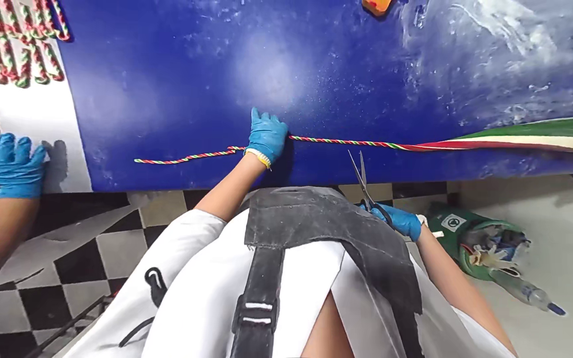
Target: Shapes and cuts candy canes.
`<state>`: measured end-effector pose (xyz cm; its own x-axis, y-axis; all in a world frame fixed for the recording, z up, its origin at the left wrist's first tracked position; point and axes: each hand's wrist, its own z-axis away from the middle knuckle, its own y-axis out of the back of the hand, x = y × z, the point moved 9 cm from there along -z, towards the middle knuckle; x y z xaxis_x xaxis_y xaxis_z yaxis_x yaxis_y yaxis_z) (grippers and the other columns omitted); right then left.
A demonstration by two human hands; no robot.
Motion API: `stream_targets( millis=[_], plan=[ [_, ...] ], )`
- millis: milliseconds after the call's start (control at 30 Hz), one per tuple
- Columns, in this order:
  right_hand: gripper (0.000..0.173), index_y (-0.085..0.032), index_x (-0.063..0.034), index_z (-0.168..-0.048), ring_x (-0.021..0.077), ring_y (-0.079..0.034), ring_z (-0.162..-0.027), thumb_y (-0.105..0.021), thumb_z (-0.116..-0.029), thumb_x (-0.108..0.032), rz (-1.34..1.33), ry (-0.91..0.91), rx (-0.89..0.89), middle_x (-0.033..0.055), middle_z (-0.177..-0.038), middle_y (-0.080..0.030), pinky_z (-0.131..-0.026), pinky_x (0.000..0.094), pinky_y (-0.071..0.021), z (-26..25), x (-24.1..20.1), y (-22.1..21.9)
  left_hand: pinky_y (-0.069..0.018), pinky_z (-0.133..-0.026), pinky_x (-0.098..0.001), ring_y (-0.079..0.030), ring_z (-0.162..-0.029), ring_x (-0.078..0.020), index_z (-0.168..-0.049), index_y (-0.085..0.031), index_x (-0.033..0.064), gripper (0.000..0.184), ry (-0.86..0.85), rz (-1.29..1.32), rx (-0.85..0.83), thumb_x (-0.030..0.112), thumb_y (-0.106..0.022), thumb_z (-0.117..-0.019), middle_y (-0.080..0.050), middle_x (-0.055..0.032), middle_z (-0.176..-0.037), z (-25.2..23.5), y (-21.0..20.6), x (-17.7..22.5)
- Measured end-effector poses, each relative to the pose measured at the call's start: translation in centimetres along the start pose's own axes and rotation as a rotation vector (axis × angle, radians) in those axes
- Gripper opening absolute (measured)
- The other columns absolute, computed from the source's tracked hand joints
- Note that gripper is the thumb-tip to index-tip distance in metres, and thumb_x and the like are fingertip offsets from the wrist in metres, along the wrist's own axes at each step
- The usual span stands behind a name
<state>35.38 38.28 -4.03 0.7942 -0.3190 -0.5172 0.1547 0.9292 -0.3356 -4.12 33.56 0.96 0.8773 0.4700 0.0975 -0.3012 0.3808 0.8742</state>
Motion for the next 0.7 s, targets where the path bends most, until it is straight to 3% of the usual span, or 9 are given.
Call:
stream_targets(
  millis=[67, 133, 233, 333, 433, 500, 567, 633, 700],
  plan=[
    [0.061, -0.061, -0.0165, -0.124, -0.0019, -0.060, -0.067, -0.066, -0.0871, -0.064, -0.010, -0.001, 0.012, -0.0133, -0.082, -0.066, -0.063, 0.0147, -0.0510, -0.1, 0.0, -0.2, -0.0231, -0.116, -0.0760, -0.052, -0.131, -0.0531, -0.120, -0.070, 0.0044, 0.036, -0.093, 0.086, 0.115, 0.031, -0.065, -0.0968, -0.064, -0.0277, -0.130, -0.6, 1.1, 2.7],
    [0.048, -0.060, -0.0145, -0.126, -0.0009, -0.058, -0.067, -0.058, -0.0961, -0.052, -0.014, 0.000, 0.015, -0.0113, -0.081, -0.064, -0.065, 0.0160, -0.0513, -0.6, -0.2, -0.6, -0.0269, -0.118, -0.0693, -0.052, -0.135, -0.0450, -0.124, -0.070, 0.0109, 0.047, -0.283, 0.151, 0.172, 0.045, -0.070, -0.0921, -0.063, -0.0207, -0.135, -1.7, 0.5, 6.9],
    [0.040, -0.061, -0.0142, -0.122, 0.0007, -0.057, -0.066, -0.054, -0.1008, -0.047, -0.073, 0.032, 0.039, -0.0092, -0.080, -0.063, -0.062, 0.0174, -0.0507, -2.3, -1.4, -1.2, -0.0266, -0.122, -0.0622, -0.048, -0.140, -0.0398, -0.113, -0.073, 0.0095, 0.031, -0.420, 0.173, 0.167, 0.034, -0.067, -0.0958, -0.062, -0.0166, -0.138, -2.9, -2.0, 10.9],
    [0.034, -0.061, -0.0089, -0.122, 0.0020, -0.059, -0.067, -0.044, -0.1061, -0.035, -0.136, 0.069, 0.089, -0.0062, -0.079, -0.063, -0.063, 0.0191, -0.0522, -4.4, -4.4, -2.2, -0.0276, -0.123, -0.0582, -0.049, -0.139, -0.0381, -0.108, -0.074, 0.0074, 0.025, -0.408, 0.174, 0.176, 0.025, -0.058, -0.1011, -0.065, -0.0153, -0.134, -2.9, -2.4, 11.1],
    [0.027, -0.064, -0.0081, -0.101, 0.0019, -0.057, -0.058, -0.047, -0.1094, -0.028, -0.124, 0.053, 0.255, -0.0056, -0.070, -0.062, -0.054, 0.0198, -0.0501, -5.9, -6.1, -2.6, -0.0289, -0.123, -0.0571, -0.050, -0.139, -0.0369, -0.108, -0.073, 0.0078, 0.025, -0.386, 0.211, 0.194, 0.026, -0.057, -0.1004, -0.066, -0.0146, -0.132, -2.7, -2.6, 10.5],
    [0.025, -0.063, -0.0096, -0.094, 0.0009, -0.055, -0.054, -0.053, -0.1075, -0.028, -0.082, 0.034, 0.322, -0.0068, -0.066, -0.060, -0.050, 0.0191, -0.0471, -5.7, -6.3, -2.3, -0.0297, -0.123, -0.0563, -0.050, -0.140, -0.0347, -0.110, -0.074, 0.0096, 0.029, -0.380, 0.274, 0.185, 0.033, -0.061, -0.0983, -0.066, -0.0130, -0.133, -2.6, -2.7, 9.6],
    [0.026, -0.064, -0.0103, -0.092, 0.0005, -0.056, -0.055, -0.057, -0.1060, -0.031, 0.076, 0.002, 0.374, -0.0077, -0.066, -0.061, -0.052, 0.0198, -0.0484, -4.5, -6.8, -1.1, -0.0311, -0.121, -0.0562, -0.051, -0.139, -0.0330, -0.123, -0.070, 0.0118, 0.047, -0.337, 0.342, 0.158, 0.049, -0.065, -0.0946, -0.064, -0.0126, -0.137, -1.9, -2.2, 7.3],
    [0.037, -0.071, -0.0111, -0.095, 0.0098, -0.063, -0.065, -0.061, -0.1016, -0.046, 0.464, -0.099, 0.464, -0.0020, -0.073, -0.066, -0.064, 0.0340, -0.0547, -2.8, -8.6, 1.6, -0.0329, -0.120, -0.0551, -0.051, -0.138, -0.0321, -0.135, -0.065, 0.0134, 0.064, -0.214, 0.404, 0.167, 0.060, -0.064, -0.0916, -0.062, -0.0124, -0.140, -0.5, -1.5, 3.1],
    [0.054, -0.074, -0.0106, -0.103, 0.0320, -0.070, -0.089, -0.061, -0.0948, -0.063, 0.824, -0.277, 0.592, 0.0136, -0.092, -0.073, -0.080, 0.0599, -0.0546, -1.3, -11.6, 4.5, -0.0320, -0.121, -0.0548, -0.050, -0.139, -0.0314, -0.138, -0.062, 0.0146, 0.069, -0.075, 0.421, 0.191, 0.064, -0.064, -0.0899, -0.060, -0.0116, -0.143, 1.6, -1.4, -2.4]
  ],
)
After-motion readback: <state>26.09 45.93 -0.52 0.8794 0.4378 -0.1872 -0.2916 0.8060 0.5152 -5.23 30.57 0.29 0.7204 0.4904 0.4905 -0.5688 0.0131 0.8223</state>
